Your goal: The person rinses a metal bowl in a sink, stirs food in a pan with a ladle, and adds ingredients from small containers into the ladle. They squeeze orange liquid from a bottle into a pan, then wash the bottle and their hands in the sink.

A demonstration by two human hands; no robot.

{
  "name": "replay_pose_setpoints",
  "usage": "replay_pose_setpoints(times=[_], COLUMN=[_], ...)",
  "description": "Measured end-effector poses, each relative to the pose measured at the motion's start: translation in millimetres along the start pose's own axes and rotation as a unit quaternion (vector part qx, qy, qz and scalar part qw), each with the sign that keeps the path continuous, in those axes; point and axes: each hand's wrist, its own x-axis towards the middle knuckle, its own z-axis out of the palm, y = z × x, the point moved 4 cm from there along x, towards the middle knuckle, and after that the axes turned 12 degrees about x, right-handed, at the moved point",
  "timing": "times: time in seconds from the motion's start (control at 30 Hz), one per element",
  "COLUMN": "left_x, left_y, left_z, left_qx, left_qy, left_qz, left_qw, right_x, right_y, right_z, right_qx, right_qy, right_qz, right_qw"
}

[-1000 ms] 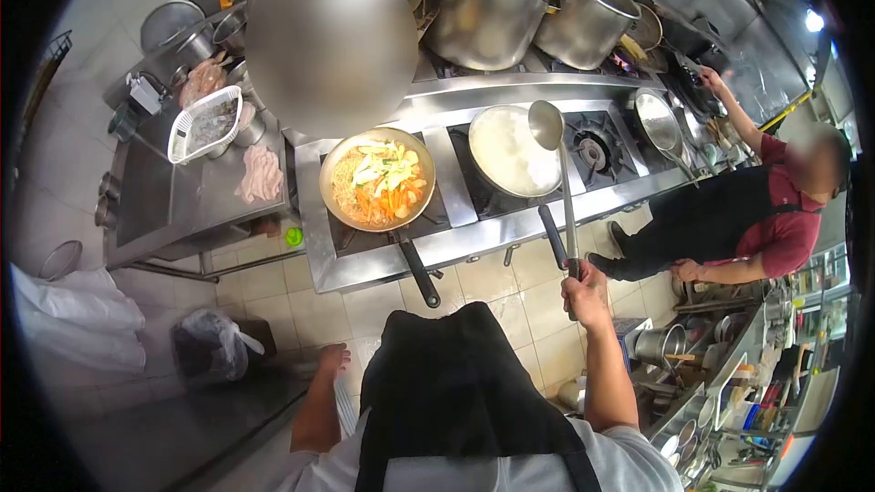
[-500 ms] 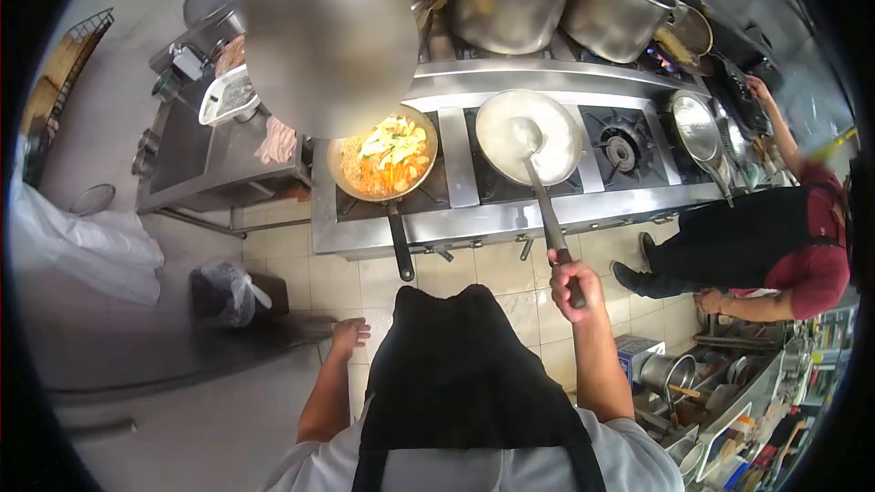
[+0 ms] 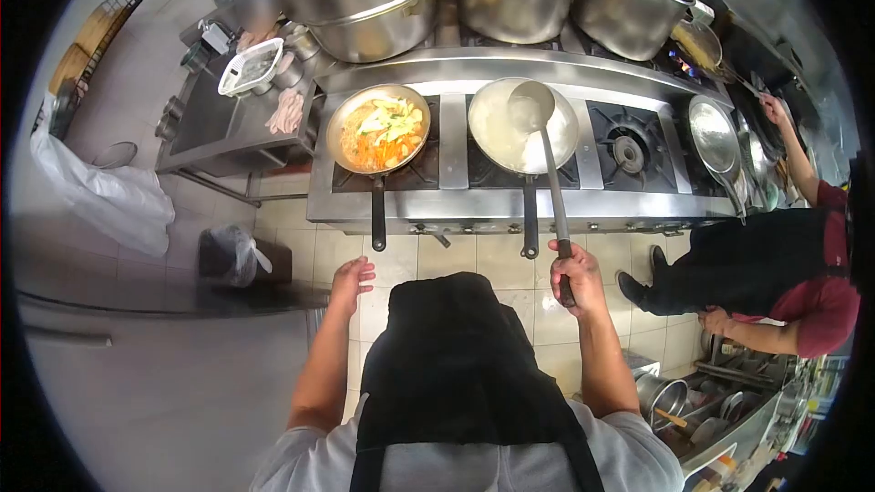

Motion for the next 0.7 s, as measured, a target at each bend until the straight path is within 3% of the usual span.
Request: replay_pose_setpoints(times=[0.27, 0.33, 0.37, 0.4, 0.47, 0.5, 0.53, 0.57, 0.6, 0.7], left_x=[19, 26, 28, 30, 31, 38, 46, 50, 50, 60], left_y=[26, 27, 30, 34, 33, 33, 34, 33, 39, 43], left_z=[21, 23, 24, 27, 26, 30, 31, 31, 36, 42], left_qx=[0.004, 0.011, 0.009, -0.005, -0.027, -0.067, -0.107, -0.156, -0.2, -0.232], left_qy=[0.006, 0.009, 0.009, -0.008, -0.014, -0.055, -0.095, -0.121, -0.155, -0.18], left_qz=[0.024, 0.014, 0.015, 0.014, 0.009, 0.018, 0.028, 0.031, 0.033, 0.0], left_qw=[1.0, 1.0, 1.0, 1.0, 0.999, 0.996, 0.989, 0.98, 0.967, 0.956], right_x=[-13, -13, -25, -19, 2, 2, 10, 6, 0, -4], right_y=[-6, -2, -8, 1, 26, 25, 28, 31, 42, 37], right_z=[-18, -32, -20, -30, -69, -64, -62, -56, -52, -29], right_qx=[-0.206, -0.436, -0.489, -0.491, -0.549, -0.517, -0.516, -0.398, -0.262, -0.231], right_qy=[0.044, 0.044, 0.108, 0.105, 0.17, 0.12, 0.107, 0.115, 0.128, 0.123], right_qz=[-0.095, -0.234, -0.24, -0.242, -0.283, -0.358, -0.362, -0.228, -0.082, -0.071], right_qw=[0.973, 0.868, 0.832, 0.83, 0.768, 0.768, 0.769, 0.881, 0.953, 0.962])
